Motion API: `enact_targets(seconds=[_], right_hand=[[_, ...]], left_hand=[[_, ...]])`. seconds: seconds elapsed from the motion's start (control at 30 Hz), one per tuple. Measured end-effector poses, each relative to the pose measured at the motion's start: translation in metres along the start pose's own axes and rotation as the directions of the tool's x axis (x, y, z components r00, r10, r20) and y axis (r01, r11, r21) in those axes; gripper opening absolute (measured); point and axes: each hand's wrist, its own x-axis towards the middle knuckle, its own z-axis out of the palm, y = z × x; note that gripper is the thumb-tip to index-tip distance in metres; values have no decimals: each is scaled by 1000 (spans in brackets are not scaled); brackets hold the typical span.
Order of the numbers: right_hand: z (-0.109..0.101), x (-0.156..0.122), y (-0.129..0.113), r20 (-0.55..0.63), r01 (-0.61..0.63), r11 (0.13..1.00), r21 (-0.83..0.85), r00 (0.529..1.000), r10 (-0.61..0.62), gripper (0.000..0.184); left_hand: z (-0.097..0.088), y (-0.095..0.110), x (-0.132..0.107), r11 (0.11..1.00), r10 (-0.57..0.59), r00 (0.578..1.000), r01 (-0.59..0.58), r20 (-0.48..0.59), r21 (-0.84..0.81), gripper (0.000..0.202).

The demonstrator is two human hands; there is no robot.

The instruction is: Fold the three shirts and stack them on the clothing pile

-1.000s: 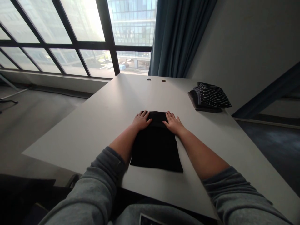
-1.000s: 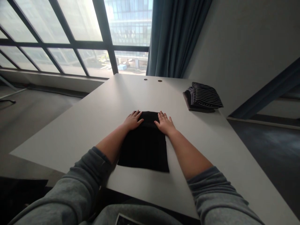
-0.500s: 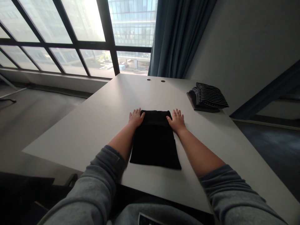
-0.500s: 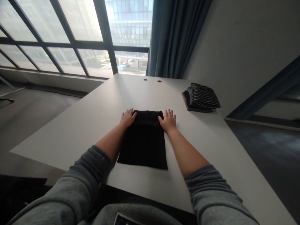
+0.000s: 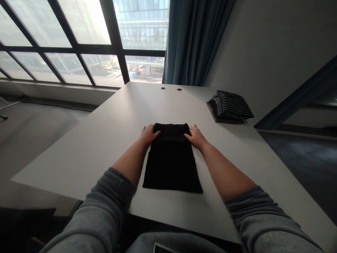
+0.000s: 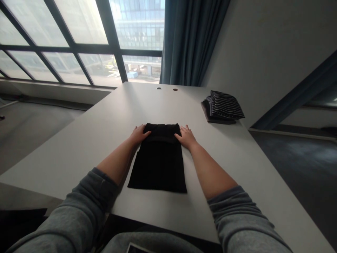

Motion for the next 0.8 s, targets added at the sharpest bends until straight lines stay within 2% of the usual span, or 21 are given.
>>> enact_targets(seconds=[0.1,0.17,0.33,0.53,0.6,0.7,0.8], right_hand=[[-5,-5,-2,-46,43,982,183,998,-36,66],[-8,-10,-6,-80,76,940,334,995,-53,64],[-9,-17,-17,-144,152,741,654,987,-76,55],[-5,-14,-17,-116,84,512,855,993,32,50],[-5,-14,-16,-76,44,416,908,995,59,48],[-6,-14,-16,-27,10,302,953,998,51,43],[-7,-15,-16,-19,11,290,957,1000,23,40]], left_hand=[[-1,1,-2,985,-1,1000,-3,-29,-171,65],[-2,2,-4,953,-9,1000,0,-30,-303,68],[-3,0,-8,813,-3,999,-22,-42,-582,86],[0,-4,-4,623,-36,999,24,1,-782,100],[0,-3,-3,557,-32,999,35,21,-830,96],[-2,0,-4,445,33,997,49,71,-894,77],[-5,4,-7,383,76,988,96,135,-919,65]])
